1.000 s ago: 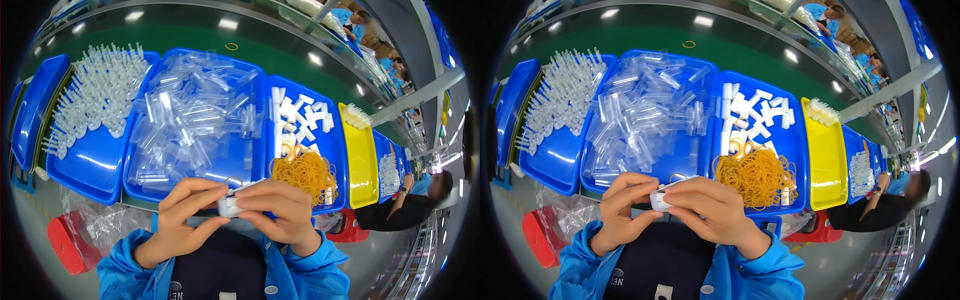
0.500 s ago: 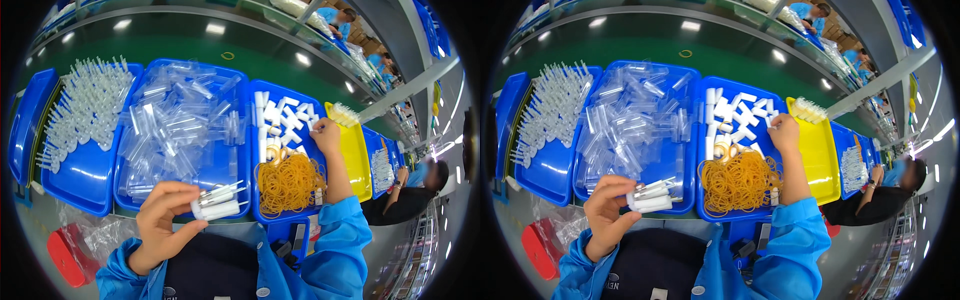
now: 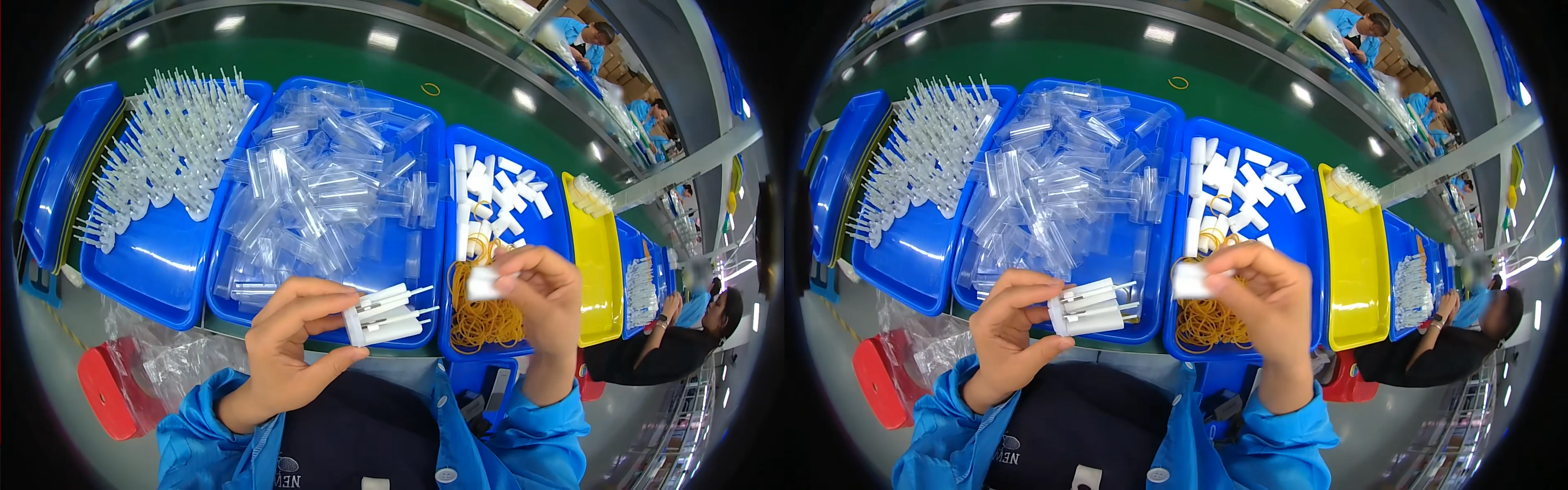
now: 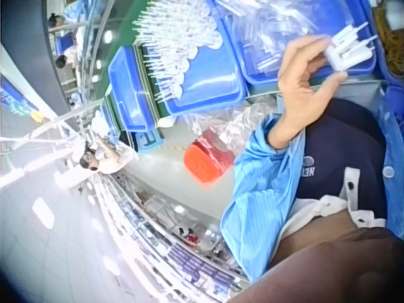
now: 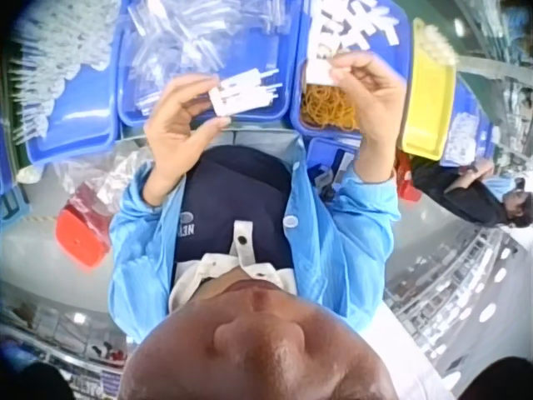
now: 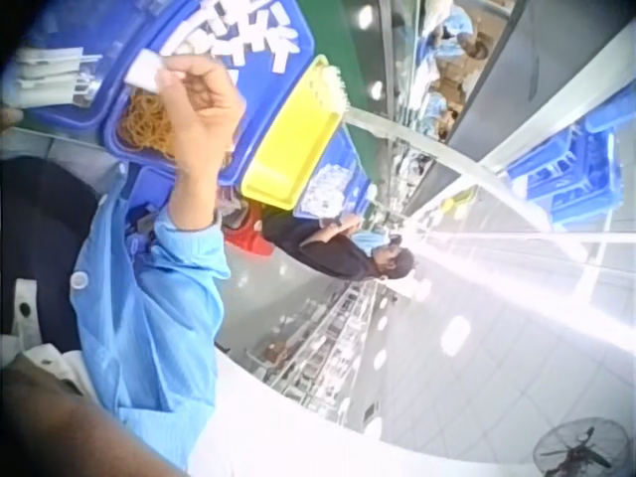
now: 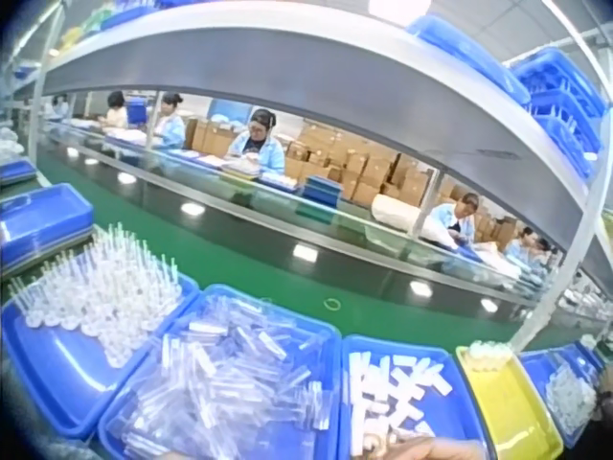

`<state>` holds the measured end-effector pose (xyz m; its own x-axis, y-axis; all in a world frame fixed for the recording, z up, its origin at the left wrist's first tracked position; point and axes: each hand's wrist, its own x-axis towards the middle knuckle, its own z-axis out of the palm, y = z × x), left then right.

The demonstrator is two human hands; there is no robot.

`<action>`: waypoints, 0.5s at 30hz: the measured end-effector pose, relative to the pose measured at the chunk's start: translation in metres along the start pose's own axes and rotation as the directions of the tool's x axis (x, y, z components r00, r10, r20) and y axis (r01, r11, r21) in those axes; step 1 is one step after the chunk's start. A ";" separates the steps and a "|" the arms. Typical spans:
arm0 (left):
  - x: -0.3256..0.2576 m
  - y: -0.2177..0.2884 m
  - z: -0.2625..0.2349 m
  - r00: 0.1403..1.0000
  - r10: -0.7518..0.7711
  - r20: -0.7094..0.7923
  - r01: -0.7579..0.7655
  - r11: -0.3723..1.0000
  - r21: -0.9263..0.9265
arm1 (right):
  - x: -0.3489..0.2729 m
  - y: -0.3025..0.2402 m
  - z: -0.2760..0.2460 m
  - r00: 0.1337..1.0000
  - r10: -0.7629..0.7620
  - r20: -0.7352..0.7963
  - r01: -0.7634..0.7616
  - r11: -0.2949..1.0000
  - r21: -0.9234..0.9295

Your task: The person assembles medical supplies by inserting white plastic components into clear plastic tubes and securing them with rubber bands. The person handles the items one at a time, picking up a tube, inserting a white piece, and then wrapping a rubber band around the assembly before placing it into a tray.

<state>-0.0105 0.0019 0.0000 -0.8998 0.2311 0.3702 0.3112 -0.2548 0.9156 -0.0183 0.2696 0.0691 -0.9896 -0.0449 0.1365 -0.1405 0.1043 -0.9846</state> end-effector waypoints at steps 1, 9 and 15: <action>0.000 0.000 0.000 1.000 -0.001 -0.004 0.001 1.000 0.000 | -0.004 -0.001 0.008 1.000 0.000 0.031 -0.001 1.000 0.024; -0.001 0.004 0.002 1.000 -0.001 0.000 0.001 1.000 0.028 | -0.010 -0.002 0.036 0.997 -0.031 0.066 0.036 0.997 -0.075; -0.002 0.005 0.002 1.000 -0.021 -0.011 0.021 0.998 0.060 | -0.012 -0.006 0.045 0.972 -0.229 0.053 0.232 0.899 -0.371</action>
<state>-0.0064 0.0016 0.0038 -0.9093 0.2261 0.3494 0.3097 -0.1932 0.9310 -0.0039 0.2249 0.0683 -0.9280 -0.1203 0.3526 -0.3674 0.4523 -0.8127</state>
